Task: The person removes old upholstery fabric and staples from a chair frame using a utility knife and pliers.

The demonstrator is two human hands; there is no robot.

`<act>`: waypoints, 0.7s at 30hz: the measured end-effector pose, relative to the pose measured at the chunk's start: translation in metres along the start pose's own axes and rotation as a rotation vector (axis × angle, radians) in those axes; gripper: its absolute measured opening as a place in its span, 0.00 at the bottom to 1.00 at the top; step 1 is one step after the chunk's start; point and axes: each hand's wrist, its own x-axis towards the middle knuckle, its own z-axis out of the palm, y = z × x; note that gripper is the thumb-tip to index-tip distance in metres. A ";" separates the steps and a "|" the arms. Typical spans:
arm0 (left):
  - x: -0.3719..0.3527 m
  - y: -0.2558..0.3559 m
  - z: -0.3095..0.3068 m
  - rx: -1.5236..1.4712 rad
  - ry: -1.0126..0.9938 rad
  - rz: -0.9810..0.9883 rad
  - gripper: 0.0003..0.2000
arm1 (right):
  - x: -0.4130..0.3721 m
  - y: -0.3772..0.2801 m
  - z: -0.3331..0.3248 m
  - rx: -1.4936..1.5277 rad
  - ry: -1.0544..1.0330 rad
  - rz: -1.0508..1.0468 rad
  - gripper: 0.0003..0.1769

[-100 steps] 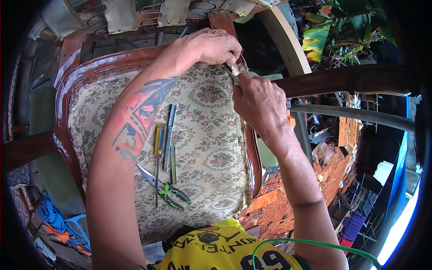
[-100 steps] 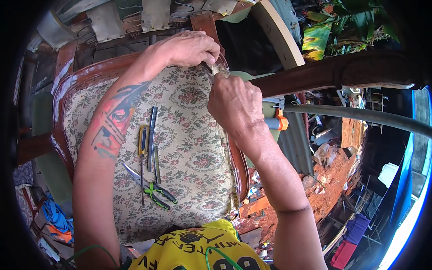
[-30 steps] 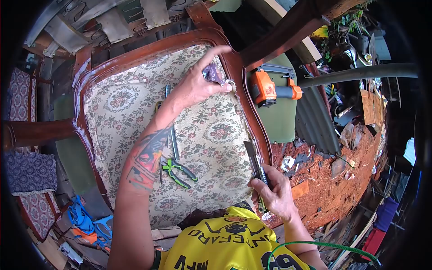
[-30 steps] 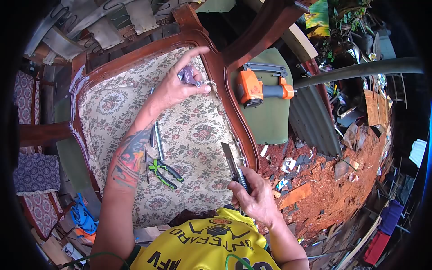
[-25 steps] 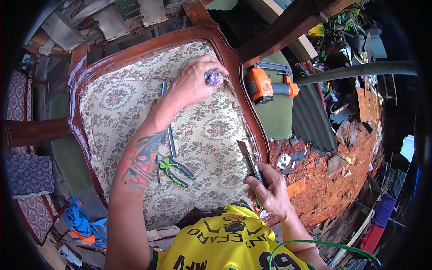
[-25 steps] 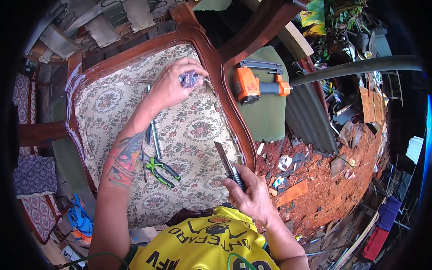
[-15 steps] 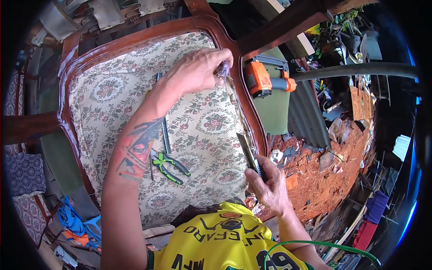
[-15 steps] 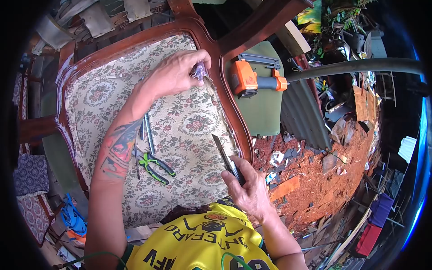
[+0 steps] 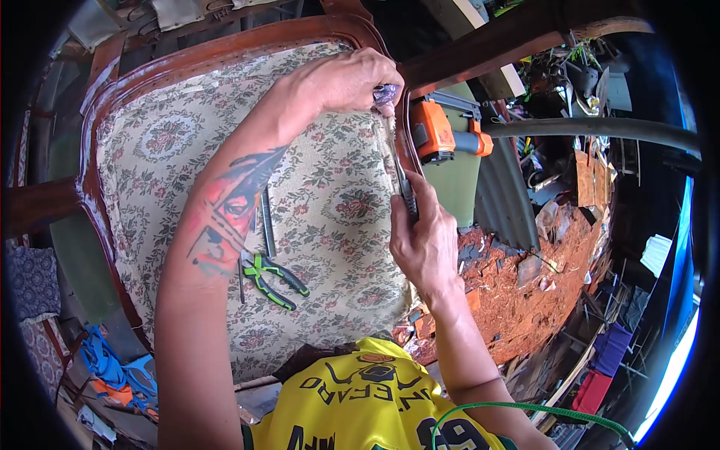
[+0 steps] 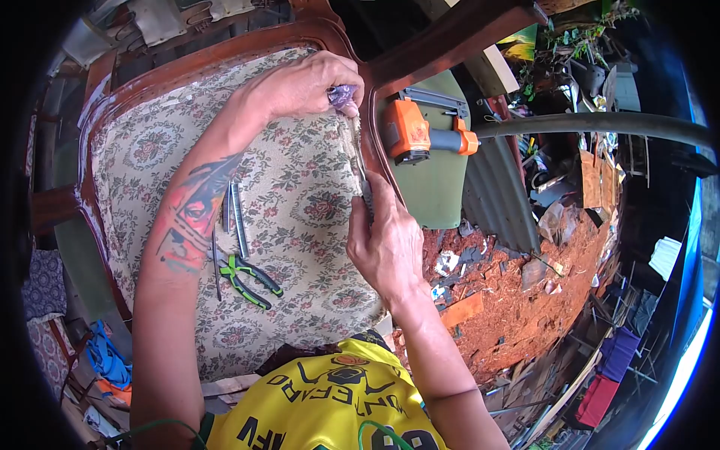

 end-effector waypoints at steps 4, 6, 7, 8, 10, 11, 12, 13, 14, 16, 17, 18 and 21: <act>0.009 -0.009 0.002 -0.080 -0.026 0.012 0.07 | 0.017 0.004 0.010 -0.013 -0.007 -0.038 0.20; 0.010 -0.008 -0.001 -0.089 -0.036 0.000 0.06 | 0.024 0.001 0.011 -0.009 -0.015 -0.014 0.20; 0.011 -0.007 -0.002 -0.097 -0.050 -0.011 0.05 | 0.026 0.000 0.011 -0.002 -0.022 0.012 0.20; 0.012 -0.008 0.000 -0.099 -0.048 -0.010 0.05 | 0.028 0.000 0.013 -0.005 -0.022 0.012 0.20; 0.012 -0.011 0.001 -0.141 -0.053 -0.036 0.05 | 0.031 0.000 0.016 0.015 0.005 0.002 0.21; 0.011 -0.010 0.001 -0.142 -0.054 -0.037 0.05 | 0.032 -0.002 0.017 0.016 0.003 0.003 0.21; 0.010 -0.008 0.001 -0.137 -0.046 -0.032 0.05 | 0.033 -0.004 0.018 0.051 -0.008 0.025 0.21; 0.010 -0.007 0.001 -0.132 -0.037 -0.028 0.05 | 0.034 -0.006 0.018 0.086 -0.019 0.046 0.21; 0.009 -0.007 0.001 -0.133 -0.037 -0.030 0.05 | 0.034 -0.007 0.019 0.086 -0.021 0.047 0.21; 0.008 -0.005 0.001 -0.113 -0.026 -0.041 0.05 | 0.035 -0.009 0.020 0.085 -0.010 0.054 0.21; 0.008 -0.006 0.001 -0.114 -0.025 -0.042 0.05 | 0.035 -0.010 0.020 0.084 -0.011 0.053 0.21; 0.008 -0.006 0.000 -0.123 -0.026 -0.044 0.05 | 0.035 -0.011 0.020 0.078 -0.020 0.089 0.21; 0.008 -0.006 0.001 -0.128 -0.031 -0.050 0.05 | 0.035 -0.010 0.024 0.083 0.008 0.083 0.20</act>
